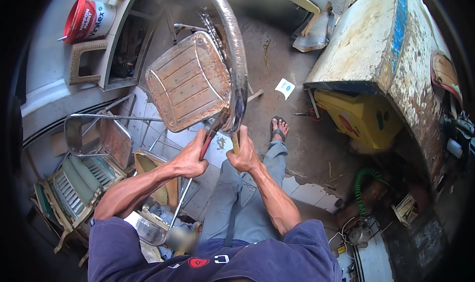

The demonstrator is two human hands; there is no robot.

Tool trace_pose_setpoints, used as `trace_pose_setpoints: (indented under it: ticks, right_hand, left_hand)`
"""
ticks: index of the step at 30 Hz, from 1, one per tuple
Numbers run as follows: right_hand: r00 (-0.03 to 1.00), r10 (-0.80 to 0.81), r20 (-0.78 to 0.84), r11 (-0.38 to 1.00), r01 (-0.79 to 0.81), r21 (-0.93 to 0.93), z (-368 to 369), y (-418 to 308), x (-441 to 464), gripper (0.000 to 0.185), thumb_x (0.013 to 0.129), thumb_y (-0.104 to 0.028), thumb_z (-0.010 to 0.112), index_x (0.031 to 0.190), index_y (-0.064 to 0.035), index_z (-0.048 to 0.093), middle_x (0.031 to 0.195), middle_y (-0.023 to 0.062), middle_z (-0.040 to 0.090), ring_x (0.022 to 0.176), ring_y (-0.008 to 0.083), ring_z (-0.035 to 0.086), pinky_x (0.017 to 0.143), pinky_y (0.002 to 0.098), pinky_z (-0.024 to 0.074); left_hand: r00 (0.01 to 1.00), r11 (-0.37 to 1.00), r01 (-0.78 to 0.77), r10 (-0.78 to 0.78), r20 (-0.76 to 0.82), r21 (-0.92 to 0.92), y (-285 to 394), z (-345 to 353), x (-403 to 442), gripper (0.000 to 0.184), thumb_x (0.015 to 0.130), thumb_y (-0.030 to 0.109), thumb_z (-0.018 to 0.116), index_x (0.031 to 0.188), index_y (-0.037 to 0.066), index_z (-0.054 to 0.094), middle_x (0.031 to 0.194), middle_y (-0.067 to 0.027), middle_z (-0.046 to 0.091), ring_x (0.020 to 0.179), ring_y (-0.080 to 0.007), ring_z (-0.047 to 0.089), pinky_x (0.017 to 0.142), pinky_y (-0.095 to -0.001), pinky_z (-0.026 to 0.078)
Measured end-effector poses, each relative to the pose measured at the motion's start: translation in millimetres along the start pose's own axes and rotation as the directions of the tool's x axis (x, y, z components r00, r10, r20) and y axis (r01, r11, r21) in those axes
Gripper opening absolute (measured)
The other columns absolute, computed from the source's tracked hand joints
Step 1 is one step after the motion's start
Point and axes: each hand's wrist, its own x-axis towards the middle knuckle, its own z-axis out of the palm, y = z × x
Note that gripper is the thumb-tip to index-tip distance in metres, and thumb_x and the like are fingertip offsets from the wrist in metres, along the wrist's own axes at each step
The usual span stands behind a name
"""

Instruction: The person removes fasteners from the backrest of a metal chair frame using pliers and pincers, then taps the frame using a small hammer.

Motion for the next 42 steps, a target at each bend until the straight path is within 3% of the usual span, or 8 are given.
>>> trace_pose_setpoints:
  ticks: [4,11,15,21,27,31,33,42]
  right_hand:
    - [1.000,-0.027,-0.011,1.000,0.027,0.015,4.1,4.0,6.6,0.073,0.072,-0.005,0.063,0.139,0.0021,0.034,0.104,0.0232,0.059,0.102,0.0464,0.058,0.096,0.0544,0.0400]
    - [0.963,-0.237,-0.131,0.969,0.226,-0.097,13.7,6.1,15.2,0.074,0.072,-0.001,0.064,0.139,0.0027,0.034,0.102,0.0224,0.057,0.094,0.0426,0.061,0.085,0.0482,0.0482]
    - [0.953,-0.241,-0.185,0.967,0.252,0.036,24.2,13.6,20.1,0.072,0.070,0.001,0.063,0.137,0.0047,0.037,0.103,0.0226,0.055,0.095,0.0401,0.060,0.087,0.0472,0.0488]
    - [0.941,-0.256,-0.219,0.961,0.272,0.046,26.5,18.2,33.0,0.074,0.066,0.001,0.067,0.135,0.0044,0.040,0.110,0.0227,0.050,0.097,0.0380,0.057,0.090,0.0462,0.0488]
    - [0.926,-0.267,-0.268,0.960,0.280,0.011,27.1,10.5,16.2,0.075,0.066,0.001,0.066,0.135,0.0042,0.040,0.105,0.0226,0.050,0.095,0.0397,0.055,0.089,0.0474,0.0478]
    - [0.988,-0.102,-0.113,0.993,0.108,0.055,15.3,-12.5,-4.6,0.074,0.072,-0.002,0.065,0.140,0.0044,0.034,0.110,0.0273,0.053,0.103,0.0415,0.058,0.092,0.0476,0.0471]
    - [0.986,-0.110,-0.127,0.990,0.120,0.073,14.7,-26.7,-16.8,0.073,0.073,-0.007,0.063,0.139,0.0033,0.035,0.103,0.0181,0.053,0.089,0.0359,0.058,0.087,0.0452,0.0474]
    - [0.842,0.435,0.320,0.761,-0.533,0.371,-34.8,-99.1,-46.7,0.062,0.075,-0.010,0.062,0.132,0.0000,0.039,0.095,0.0065,0.050,0.078,0.0169,0.053,0.068,0.0332,0.0486]
  left_hand:
    - [0.989,0.991,0.129,-0.130,0.065,0.020,9.6,-5.4,-6.2,0.063,0.074,0.000,0.057,0.131,0.001,0.030,0.113,-0.0289,0.050,0.112,-0.0490,0.054,0.103,-0.0516,0.042]
    - [0.884,0.903,0.428,-0.429,0.185,0.043,61.9,-23.6,-9.6,0.062,0.076,0.005,0.061,0.130,0.002,0.031,0.103,-0.0269,0.053,0.099,-0.0432,0.059,0.090,-0.0512,0.047]
    - [0.862,0.879,0.476,-0.465,0.201,-0.007,72.7,-23.9,-14.4,0.066,0.078,0.008,0.064,0.135,0.001,0.032,0.099,-0.0172,0.049,0.088,-0.0293,0.055,0.080,-0.0435,0.047]
    - [0.644,0.639,0.757,-0.695,0.319,-0.136,122.0,-41.6,-11.1,0.068,0.079,0.014,0.064,0.140,0.001,0.035,0.097,-0.0090,0.049,0.074,-0.0187,0.054,0.062,-0.0362,0.046]
    - [0.676,0.659,0.729,-0.650,0.347,-0.187,114.3,-41.2,-18.1,0.069,0.080,0.012,0.060,0.143,0.003,0.034,0.097,-0.0073,0.049,0.075,-0.0171,0.054,0.062,-0.0345,0.046]
    - [0.869,0.870,0.481,-0.455,0.195,-0.112,61.3,-16.3,-19.1,0.085,0.075,0.005,0.057,0.155,0.005,0.028,0.117,-0.0117,0.050,0.107,-0.0254,0.054,0.097,-0.0362,0.047]
    - [0.996,0.992,0.080,-0.077,-0.035,0.095,20.4,-2.7,-12.7,0.092,0.076,0.004,0.058,0.157,-0.005,0.017,0.133,-0.0267,0.046,0.124,-0.0410,0.051,0.111,-0.0473,0.039]
    - [0.884,0.895,-0.321,0.401,-0.241,0.312,-57.9,4.7,11.6,0.111,0.072,-0.016,0.058,0.167,0.006,0.006,0.155,-0.0288,0.037,0.138,-0.0484,0.042,0.119,-0.0553,0.031]
